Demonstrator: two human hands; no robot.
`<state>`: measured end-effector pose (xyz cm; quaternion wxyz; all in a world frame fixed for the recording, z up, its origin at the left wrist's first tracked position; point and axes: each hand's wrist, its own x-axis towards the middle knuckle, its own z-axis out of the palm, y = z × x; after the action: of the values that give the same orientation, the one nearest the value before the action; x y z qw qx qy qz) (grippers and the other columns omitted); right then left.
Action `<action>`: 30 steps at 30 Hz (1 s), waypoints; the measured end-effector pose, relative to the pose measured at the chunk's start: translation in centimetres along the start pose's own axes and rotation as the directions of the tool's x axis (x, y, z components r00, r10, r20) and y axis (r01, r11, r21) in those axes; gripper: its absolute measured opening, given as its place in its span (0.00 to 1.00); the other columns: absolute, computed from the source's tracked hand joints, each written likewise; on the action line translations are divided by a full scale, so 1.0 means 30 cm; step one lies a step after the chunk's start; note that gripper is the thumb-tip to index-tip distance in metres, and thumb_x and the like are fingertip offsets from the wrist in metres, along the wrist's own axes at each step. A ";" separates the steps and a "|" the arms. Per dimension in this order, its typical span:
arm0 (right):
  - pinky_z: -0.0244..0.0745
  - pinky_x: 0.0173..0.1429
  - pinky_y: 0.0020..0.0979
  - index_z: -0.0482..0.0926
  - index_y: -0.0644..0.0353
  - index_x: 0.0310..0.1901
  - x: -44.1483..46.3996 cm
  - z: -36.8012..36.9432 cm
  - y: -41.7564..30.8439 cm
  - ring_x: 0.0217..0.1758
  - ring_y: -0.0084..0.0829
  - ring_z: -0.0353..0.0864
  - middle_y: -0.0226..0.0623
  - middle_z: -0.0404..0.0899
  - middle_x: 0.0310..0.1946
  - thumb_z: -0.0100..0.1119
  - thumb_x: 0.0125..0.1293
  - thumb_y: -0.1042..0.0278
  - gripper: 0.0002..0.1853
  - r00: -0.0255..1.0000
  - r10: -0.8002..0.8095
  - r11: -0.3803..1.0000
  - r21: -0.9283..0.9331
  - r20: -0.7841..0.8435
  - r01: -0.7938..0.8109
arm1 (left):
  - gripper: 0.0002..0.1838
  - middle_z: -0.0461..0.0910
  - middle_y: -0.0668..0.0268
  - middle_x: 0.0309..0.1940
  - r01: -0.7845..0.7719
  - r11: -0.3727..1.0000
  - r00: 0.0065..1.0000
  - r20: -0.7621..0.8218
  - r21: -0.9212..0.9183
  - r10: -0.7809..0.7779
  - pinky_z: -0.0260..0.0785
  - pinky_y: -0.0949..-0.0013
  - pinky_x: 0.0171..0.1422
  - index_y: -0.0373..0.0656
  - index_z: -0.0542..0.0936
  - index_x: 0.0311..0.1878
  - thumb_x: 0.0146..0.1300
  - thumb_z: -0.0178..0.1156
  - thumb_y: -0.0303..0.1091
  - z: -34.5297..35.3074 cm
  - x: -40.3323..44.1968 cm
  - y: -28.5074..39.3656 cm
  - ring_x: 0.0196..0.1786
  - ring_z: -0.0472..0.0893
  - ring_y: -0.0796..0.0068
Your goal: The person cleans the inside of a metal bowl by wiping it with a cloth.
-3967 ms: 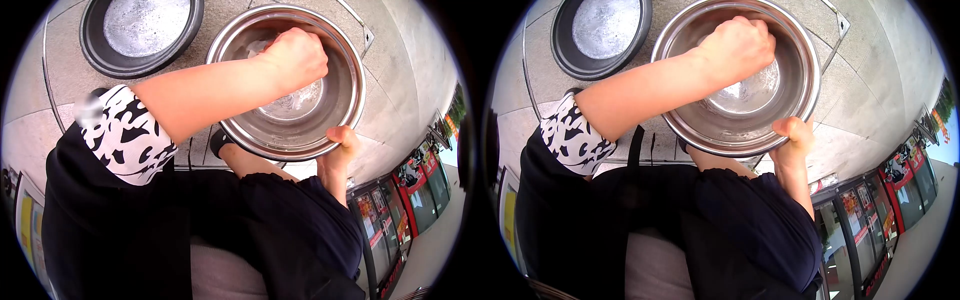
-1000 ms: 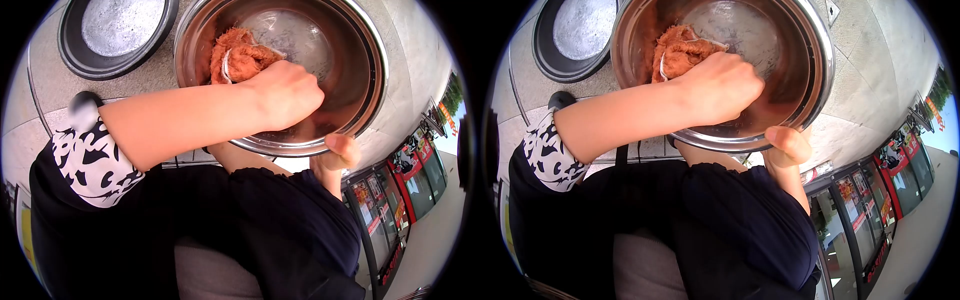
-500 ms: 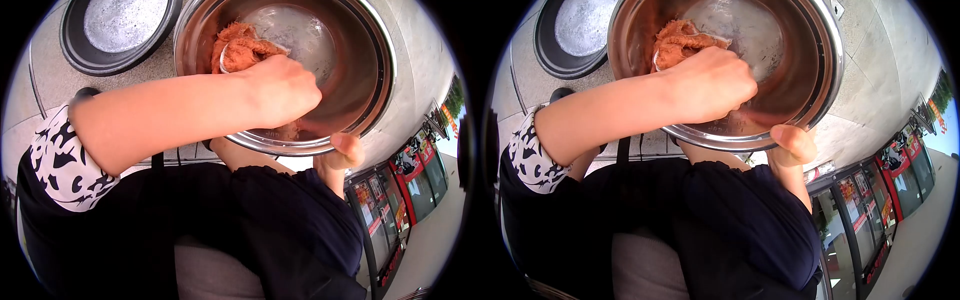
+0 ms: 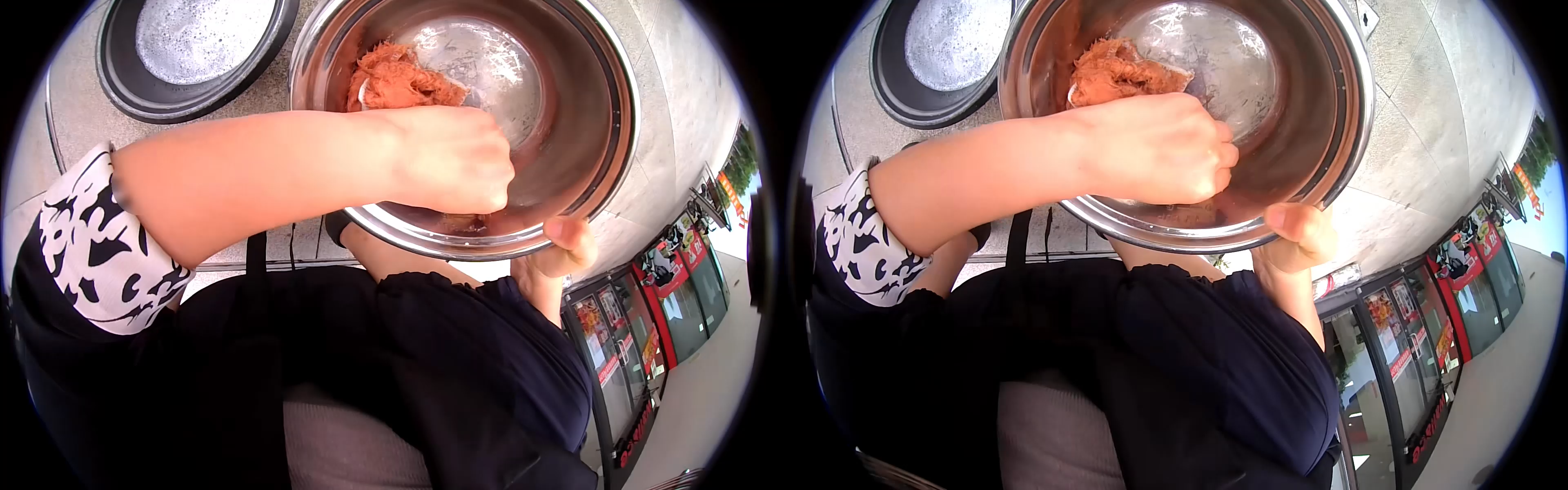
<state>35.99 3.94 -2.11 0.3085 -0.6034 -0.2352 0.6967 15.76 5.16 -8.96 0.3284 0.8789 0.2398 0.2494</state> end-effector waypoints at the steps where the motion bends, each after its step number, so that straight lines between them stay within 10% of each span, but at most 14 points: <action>1: 0.68 0.58 0.35 0.68 0.74 0.54 0.003 0.002 0.002 0.50 0.40 0.74 0.49 0.75 0.49 0.49 0.37 0.69 0.35 1.000 0.009 1.000 0.009 -0.001 -0.009 | 0.04 0.78 0.67 0.25 -0.069 0.998 0.993 0.100 0.008 0.068 0.75 0.69 0.31 0.40 0.80 0.25 0.45 0.58 0.28 -0.008 -0.017 -0.004 0.34 0.80 0.71; 8: 0.67 0.59 0.34 0.67 0.74 0.55 0.010 -0.007 -0.005 0.51 0.39 0.73 0.48 0.74 0.49 0.49 0.37 0.71 0.35 0.999 0.031 0.999 0.021 -0.016 -0.030 | 0.03 0.78 0.67 0.24 -0.057 0.996 0.990 -0.126 0.075 0.066 0.74 0.70 0.30 0.41 0.79 0.22 0.44 0.59 0.29 0.017 0.022 0.000 0.33 0.80 0.70; 15: 0.66 0.60 0.34 0.66 0.73 0.57 0.010 -0.019 -0.006 0.52 0.39 0.72 0.48 0.73 0.51 0.50 0.37 0.71 0.37 0.998 0.066 0.998 0.023 -0.023 -0.066 | 0.03 0.77 0.67 0.24 -0.154 0.988 0.985 0.073 0.011 0.153 0.74 0.68 0.31 0.41 0.79 0.24 0.45 0.58 0.28 -0.001 -0.007 -0.018 0.34 0.80 0.70; 18: 0.66 0.59 0.35 0.66 0.73 0.57 0.001 -0.002 -0.016 0.52 0.39 0.72 0.48 0.72 0.51 0.50 0.37 0.70 0.37 0.999 0.026 1.000 -0.013 -0.023 -0.027 | 0.02 0.78 0.66 0.25 0.116 0.979 0.983 -0.120 -0.165 -0.137 0.75 0.66 0.33 0.40 0.78 0.23 0.44 0.58 0.27 0.035 0.032 -0.016 0.35 0.80 0.67; 22: 0.66 0.59 0.35 0.66 0.73 0.57 -0.002 0.025 -0.019 0.52 0.39 0.72 0.48 0.72 0.51 0.50 0.37 0.70 0.38 1.000 0.003 0.999 -0.047 -0.013 -0.004 | 0.03 0.78 0.66 0.26 0.081 0.983 0.996 -0.027 -0.166 -0.086 0.75 0.67 0.31 0.40 0.79 0.25 0.45 0.58 0.28 0.040 -0.019 -0.010 0.34 0.80 0.68; 24: 0.66 0.59 0.35 0.66 0.73 0.57 0.003 0.040 -0.018 0.52 0.39 0.72 0.48 0.72 0.51 0.50 0.36 0.70 0.38 1.000 -0.010 0.998 -0.068 -0.003 0.009 | 0.04 0.78 0.68 0.27 0.028 0.998 0.931 0.364 -0.052 -0.007 0.74 0.68 0.40 0.42 0.80 0.26 0.45 0.59 0.28 -0.028 -0.045 -0.006 0.37 0.79 0.70; 28: 0.65 0.61 0.37 0.65 0.72 0.58 0.003 0.053 -0.029 0.55 0.38 0.71 0.47 0.72 0.53 0.51 0.36 0.71 0.39 0.998 -0.049 0.993 -0.107 0.038 0.053 | 0.05 0.77 0.69 0.29 -0.115 0.962 0.986 0.147 0.248 0.080 0.69 0.67 0.53 0.42 0.80 0.28 0.46 0.58 0.30 -0.073 -0.062 0.002 0.42 0.77 0.72; 30: 0.65 0.61 0.36 0.65 0.72 0.58 -0.001 0.045 -0.027 0.54 0.37 0.71 0.46 0.72 0.52 0.52 0.36 0.71 0.39 0.998 -0.051 0.992 -0.110 0.043 0.056 | 0.07 0.76 0.68 0.33 0.173 0.893 0.979 0.031 0.415 -0.204 0.62 0.66 0.62 0.42 0.79 0.31 0.48 0.57 0.31 -0.064 -0.093 0.003 0.46 0.74 0.72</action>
<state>34.78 4.54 -1.31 0.2883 -0.5988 -0.2958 0.6862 12.54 4.34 -8.41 0.1680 0.9093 0.3585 0.1280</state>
